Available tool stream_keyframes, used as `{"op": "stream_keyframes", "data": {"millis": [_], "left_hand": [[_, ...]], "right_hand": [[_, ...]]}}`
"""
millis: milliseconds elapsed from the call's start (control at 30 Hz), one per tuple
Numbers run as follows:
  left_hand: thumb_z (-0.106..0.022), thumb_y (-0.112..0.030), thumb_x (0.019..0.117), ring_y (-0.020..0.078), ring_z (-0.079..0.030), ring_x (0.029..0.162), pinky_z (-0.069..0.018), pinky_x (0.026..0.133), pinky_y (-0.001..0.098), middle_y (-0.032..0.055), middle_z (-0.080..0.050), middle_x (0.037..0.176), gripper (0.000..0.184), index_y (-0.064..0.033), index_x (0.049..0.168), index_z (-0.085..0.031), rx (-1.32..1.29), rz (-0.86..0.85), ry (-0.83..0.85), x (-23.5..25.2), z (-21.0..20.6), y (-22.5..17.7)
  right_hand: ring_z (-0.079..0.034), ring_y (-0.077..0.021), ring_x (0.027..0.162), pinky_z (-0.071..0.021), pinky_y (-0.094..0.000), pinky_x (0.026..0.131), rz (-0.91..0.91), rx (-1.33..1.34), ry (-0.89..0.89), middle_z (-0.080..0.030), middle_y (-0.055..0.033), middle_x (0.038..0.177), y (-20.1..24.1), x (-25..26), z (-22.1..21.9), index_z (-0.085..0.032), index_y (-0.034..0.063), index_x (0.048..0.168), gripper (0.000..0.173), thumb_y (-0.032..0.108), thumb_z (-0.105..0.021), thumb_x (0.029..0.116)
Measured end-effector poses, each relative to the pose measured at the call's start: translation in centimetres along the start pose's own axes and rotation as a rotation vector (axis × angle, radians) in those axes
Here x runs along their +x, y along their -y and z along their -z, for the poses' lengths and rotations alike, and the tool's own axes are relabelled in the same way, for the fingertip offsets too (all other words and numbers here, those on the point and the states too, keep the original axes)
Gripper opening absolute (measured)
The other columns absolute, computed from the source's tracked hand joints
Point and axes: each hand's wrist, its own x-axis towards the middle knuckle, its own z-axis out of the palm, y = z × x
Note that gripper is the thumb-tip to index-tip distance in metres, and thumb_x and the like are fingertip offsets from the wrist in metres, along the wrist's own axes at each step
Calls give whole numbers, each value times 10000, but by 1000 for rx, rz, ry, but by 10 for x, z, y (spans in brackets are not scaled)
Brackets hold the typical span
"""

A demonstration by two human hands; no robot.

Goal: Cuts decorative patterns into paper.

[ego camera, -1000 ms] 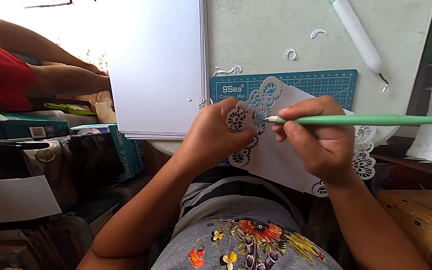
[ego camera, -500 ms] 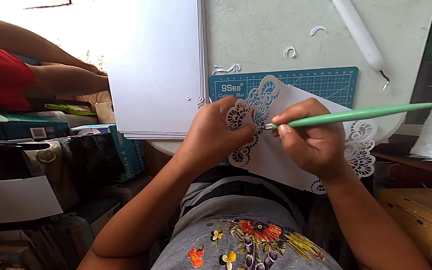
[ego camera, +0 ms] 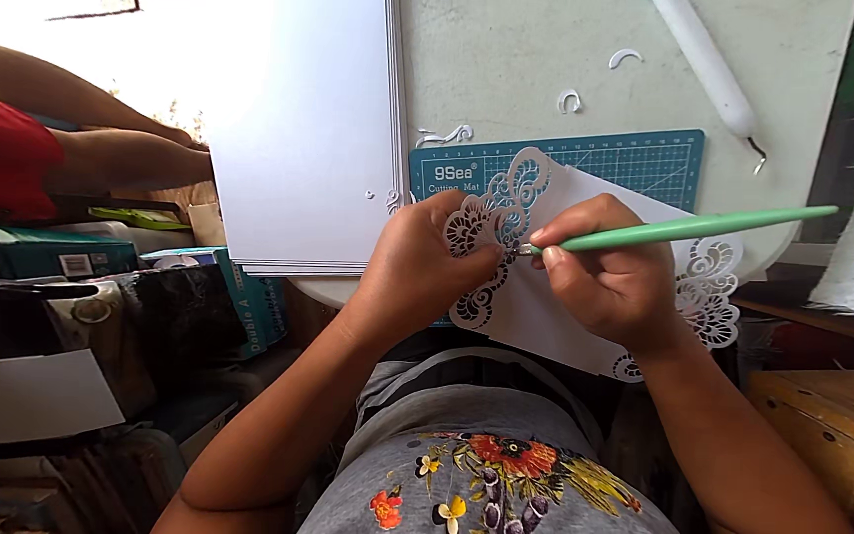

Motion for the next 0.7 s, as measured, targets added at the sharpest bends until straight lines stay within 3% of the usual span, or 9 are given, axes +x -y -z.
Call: {"op": "stream_keyframes", "data": {"millis": [700], "left_hand": [[-746,-41,868,-55,-665,712,-557,636,122,-64,-713,836,172,-91,1014,-671,26,1,-14,-1,-1,-1]], "right_hand": [[-570,35,716,-482,-99,627,13,-20,2,-640,-65,879,0,0,-1,-597,-78,1008,129,4,-533,930]]}}
